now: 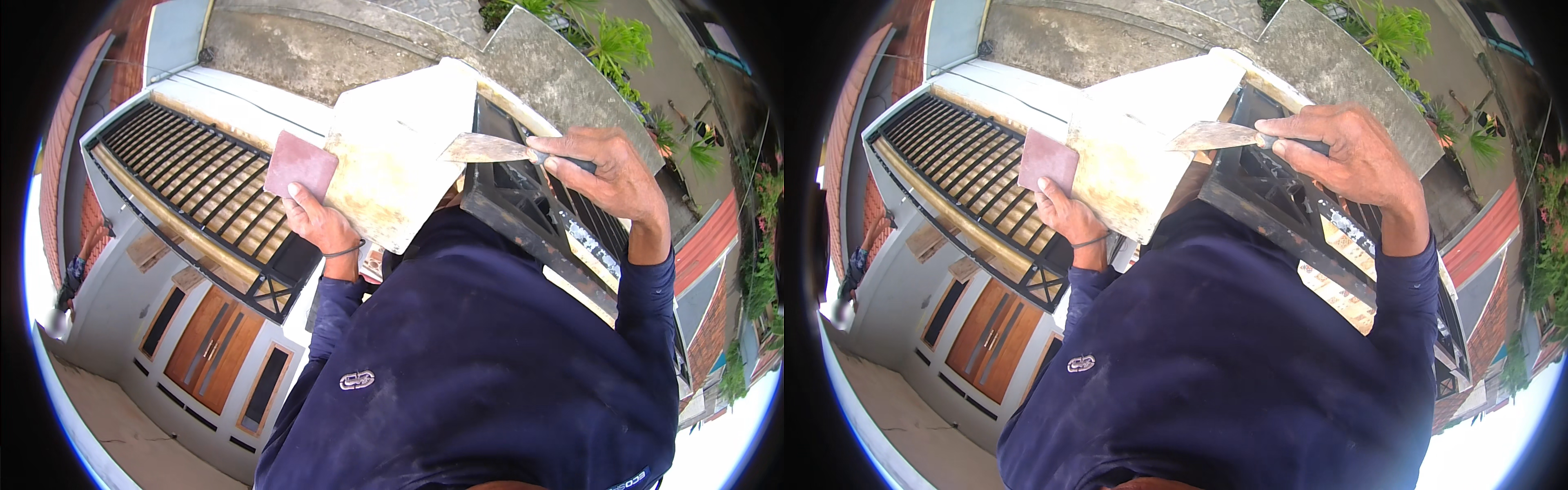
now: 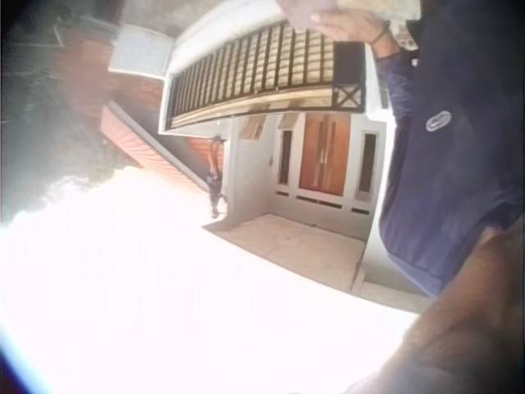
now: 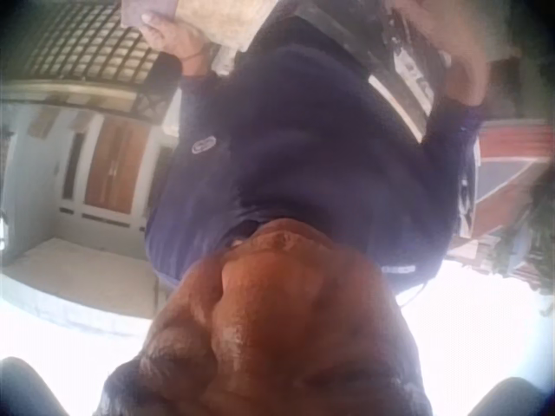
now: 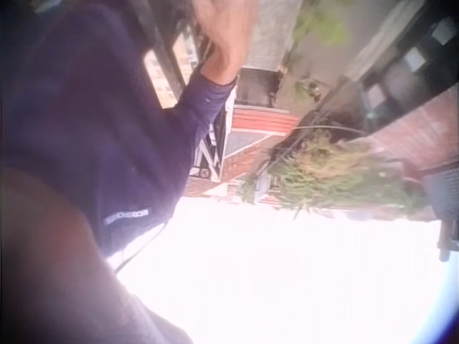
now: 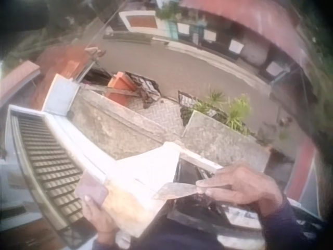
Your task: The person smooths a white concrete pillar on a balcony railing using a trowel and a sanding block. They repeatedly apply and scrape the surface, then walk inside the house.
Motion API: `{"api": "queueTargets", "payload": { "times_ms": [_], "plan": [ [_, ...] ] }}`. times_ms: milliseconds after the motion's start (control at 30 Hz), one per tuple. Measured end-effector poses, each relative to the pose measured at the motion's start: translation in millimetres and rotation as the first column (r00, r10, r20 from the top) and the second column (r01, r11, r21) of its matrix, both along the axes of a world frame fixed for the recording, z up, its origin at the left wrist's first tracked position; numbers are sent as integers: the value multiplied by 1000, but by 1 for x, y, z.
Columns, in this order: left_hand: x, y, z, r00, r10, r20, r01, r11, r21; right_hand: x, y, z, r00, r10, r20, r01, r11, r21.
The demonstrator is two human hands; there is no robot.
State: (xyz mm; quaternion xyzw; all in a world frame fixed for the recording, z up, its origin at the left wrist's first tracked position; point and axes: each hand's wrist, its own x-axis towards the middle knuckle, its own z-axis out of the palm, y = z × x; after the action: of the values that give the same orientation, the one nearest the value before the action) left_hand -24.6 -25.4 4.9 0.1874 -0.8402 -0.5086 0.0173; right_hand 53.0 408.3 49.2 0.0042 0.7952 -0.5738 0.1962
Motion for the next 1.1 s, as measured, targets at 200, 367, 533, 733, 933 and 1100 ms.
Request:
{"api": "queueTargets", "payload": {
  "times_ms": [200, 367, 533, 733, 933, 1100],
  "plan": [
    [-1, 10, 4, 1000, 1, -21, 2, 991, 137, 8, 9, 1, 995, 46, -94, -42, 998, 46],
    [-1, 16, 8, 998, 45, -41, -42, 997, 69, 22, 5, -8, 989, -18, -145, 21, 1000, 22],
    [-1, 20, 11, 995, 93, 38, -99, 979, 180, 27, 11, -5, 987, 21, -160, -19, 1000, 17],
    [-3, 27, 11, 993, 119, 1, -118, 984, 132, 34, 14, -6, 997, -19, -72, 19, 1000, -8],
    [-3, 25, 14, 991, 116, 59, -117, 993, 0, 26, -2, -5, 976, -48, -214, 35, 997, -66],
    [-4, 25, 14, 990, 132, 52, -129, 990, -61, 17, 2, 5, 992, 12, -124, -7, 999, 42]
  ]
}}
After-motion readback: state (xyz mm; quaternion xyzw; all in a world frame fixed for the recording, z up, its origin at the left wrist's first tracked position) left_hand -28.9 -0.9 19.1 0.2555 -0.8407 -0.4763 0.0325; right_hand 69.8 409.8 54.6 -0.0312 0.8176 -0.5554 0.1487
